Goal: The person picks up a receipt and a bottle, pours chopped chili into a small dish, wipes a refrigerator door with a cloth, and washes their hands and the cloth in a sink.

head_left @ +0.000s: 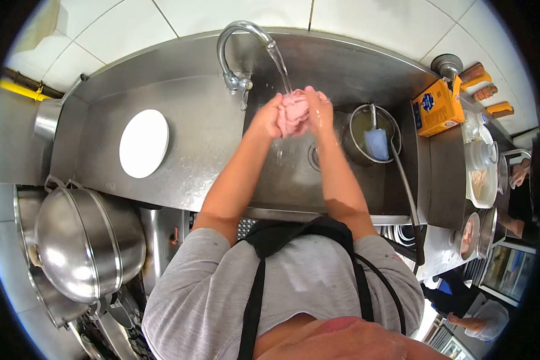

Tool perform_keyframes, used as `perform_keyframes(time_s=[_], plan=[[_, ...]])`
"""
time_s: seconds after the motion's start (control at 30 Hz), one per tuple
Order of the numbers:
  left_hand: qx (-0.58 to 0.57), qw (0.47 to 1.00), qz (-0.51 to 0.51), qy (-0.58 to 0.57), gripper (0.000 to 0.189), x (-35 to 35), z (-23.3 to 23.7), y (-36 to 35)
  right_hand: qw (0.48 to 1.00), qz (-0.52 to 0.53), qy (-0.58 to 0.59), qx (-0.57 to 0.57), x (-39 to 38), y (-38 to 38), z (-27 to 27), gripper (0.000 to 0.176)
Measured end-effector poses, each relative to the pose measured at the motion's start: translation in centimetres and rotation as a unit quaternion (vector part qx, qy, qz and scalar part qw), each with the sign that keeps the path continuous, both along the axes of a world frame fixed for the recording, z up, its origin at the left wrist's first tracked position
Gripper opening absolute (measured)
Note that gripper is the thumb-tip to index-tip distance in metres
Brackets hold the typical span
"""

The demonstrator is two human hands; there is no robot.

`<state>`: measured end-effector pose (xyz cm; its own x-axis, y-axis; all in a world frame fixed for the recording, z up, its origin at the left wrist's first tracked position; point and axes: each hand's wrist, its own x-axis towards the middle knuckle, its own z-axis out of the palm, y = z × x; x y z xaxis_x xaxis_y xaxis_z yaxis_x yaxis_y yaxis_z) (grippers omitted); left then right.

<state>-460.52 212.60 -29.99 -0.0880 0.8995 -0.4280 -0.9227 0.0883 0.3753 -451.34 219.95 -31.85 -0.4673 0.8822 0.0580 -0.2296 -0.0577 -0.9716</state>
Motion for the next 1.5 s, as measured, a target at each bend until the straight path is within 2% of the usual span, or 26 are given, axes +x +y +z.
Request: perform_keyframes(time_s=[0.03,0.07,0.13,0.17,0.2,0.23,0.3,0.4,0.53,0.63,0.73,0.8,0.87,0.9,1.0,1.03,1.1,1.13,1.17,1.2,1.23,1.27,1.3,1.37,1.4,1.5], plan=[[-0.062,0.996,-0.056,0.035,0.047,0.1,-1.0,0.0,0.997,-0.050,0.056,0.018,-1.1,-0.5,-0.9,0.041],[0.098,0.992,-0.076,0.014,0.048,-0.1,-3.2,0.4,0.988,-0.037,-0.050,0.140,-1.2,-2.5,1.0,0.034],[0.409,0.906,-0.107,-0.035,0.050,-0.4,-7.7,1.4,0.892,-0.006,-0.260,0.370,-0.2,-7.6,6.8,0.021],[0.149,0.956,0.047,-0.250,0.051,0.7,-6.2,-0.3,0.882,-0.028,-0.273,0.383,-0.6,-8.1,5.2,0.029],[0.040,0.999,-0.007,0.031,0.049,0.7,-6.4,0.4,0.891,-0.041,-0.297,0.341,-0.6,-7.2,4.5,0.031],[-0.074,0.946,-0.061,0.310,0.047,0.6,-6.6,1.5,0.899,-0.053,-0.319,0.296,-0.8,-5.4,4.1,0.034],[-0.261,0.935,-0.019,0.238,0.038,2.1,0.2,0.9,0.933,-0.109,-0.297,0.171,-1.5,-2.2,2.0,0.034],[-0.131,0.979,0.042,0.151,0.033,1.8,-2.7,1.8,0.937,-0.091,-0.256,0.221,-0.8,-3.7,2.6,0.030],[0.018,0.993,0.055,0.103,0.036,-0.5,-7.4,0.9,0.894,-0.063,-0.142,0.419,-0.5,-6.0,2.0,0.027],[-0.006,0.991,-0.018,0.134,0.037,0.5,-2.0,0.0,0.888,-0.135,-0.224,0.378,-1.3,-1.8,1.3,0.026],[-0.013,0.953,-0.111,0.280,0.039,0.5,0.9,-1.7,0.869,-0.136,-0.214,0.424,-1.6,0.8,4.0,0.029],[-0.054,0.882,-0.164,0.438,0.037,-0.8,-4.8,-1.7,0.944,-0.064,-0.124,0.298,-1.0,0.5,8.7,0.030],[-0.107,0.804,-0.221,0.541,0.033,-1.7,-9.3,-1.7,0.977,-0.002,-0.072,0.201,-0.5,-0.8,10.0,0.029],[-0.058,0.827,-0.121,0.546,0.033,0.0,-4.9,-2.8,0.983,0.022,-0.065,0.172,-0.5,-2.0,10.1,0.029],[-0.018,0.801,-0.151,0.580,0.022,-2.4,-3.1,-1.4,0.962,0.146,-0.137,0.186,-0.1,-1.6,5.3,0.034],[0.017,0.849,-0.224,0.478,0.025,-2.9,0.4,-2.2,0.938,0.200,-0.174,0.225,0.6,-0.2,2.6,0.035],[0.108,0.911,-0.199,0.346,0.022,-3.6,2.5,-1.9,0.852,0.284,-0.338,0.282,1.9,2.8,2.1,0.030],[0.152,0.931,-0.184,0.275,0.021,-3.7,3.1,-1.8,0.938,0.240,-0.199,0.150,1.9,2.7,2.2,0.027],[0.042,0.984,-0.039,0.171,0.021,-2.5,3.3,-1.6,0.982,0.184,-0.050,0.010,1.7,2.1,2.3,0.023],[0.094,0.990,-0.084,0.059,0.023,-2.9,1.2,-0.9,0.979,0.117,0.101,-0.131,1.4,1.2,2.7,0.020],[0.146,0.980,-0.128,-0.053,0.024,-3.9,-2.6,0.4,0.991,0.039,0.090,-0.095,0.2,-0.7,4.4,0.011],[0.194,0.952,-0.169,-0.166,0.026,-4.2,-4.7,1.2,0.996,0.060,0.025,-0.057,-0.7,-3.0,4.8,0.010],[0.037,0.968,0.008,0.248,0.025,-1.5,-2.2,1.8,0.996,0.058,-0.011,0.060,-1.1,-4.6,5.0,0.010],[0.119,0.993,-0.016,-0.012,0.023,-1.4,-3.7,1.9,0.932,0.000,-0.047,0.358,-1.8,-7.4,5.5,0.013],[0.109,0.994,-0.022,-0.003,0.024,-0.8,-3.9,1.9,0.846,-0.041,-0.050,0.530,-1.8,-7.8,5.6,0.015],[0.051,0.996,-0.028,0.068,0.026,0.7,-1.9,1.9,0.897,-0.146,-0.136,0.394,-2.6,-3.0,3.5,0.022]])
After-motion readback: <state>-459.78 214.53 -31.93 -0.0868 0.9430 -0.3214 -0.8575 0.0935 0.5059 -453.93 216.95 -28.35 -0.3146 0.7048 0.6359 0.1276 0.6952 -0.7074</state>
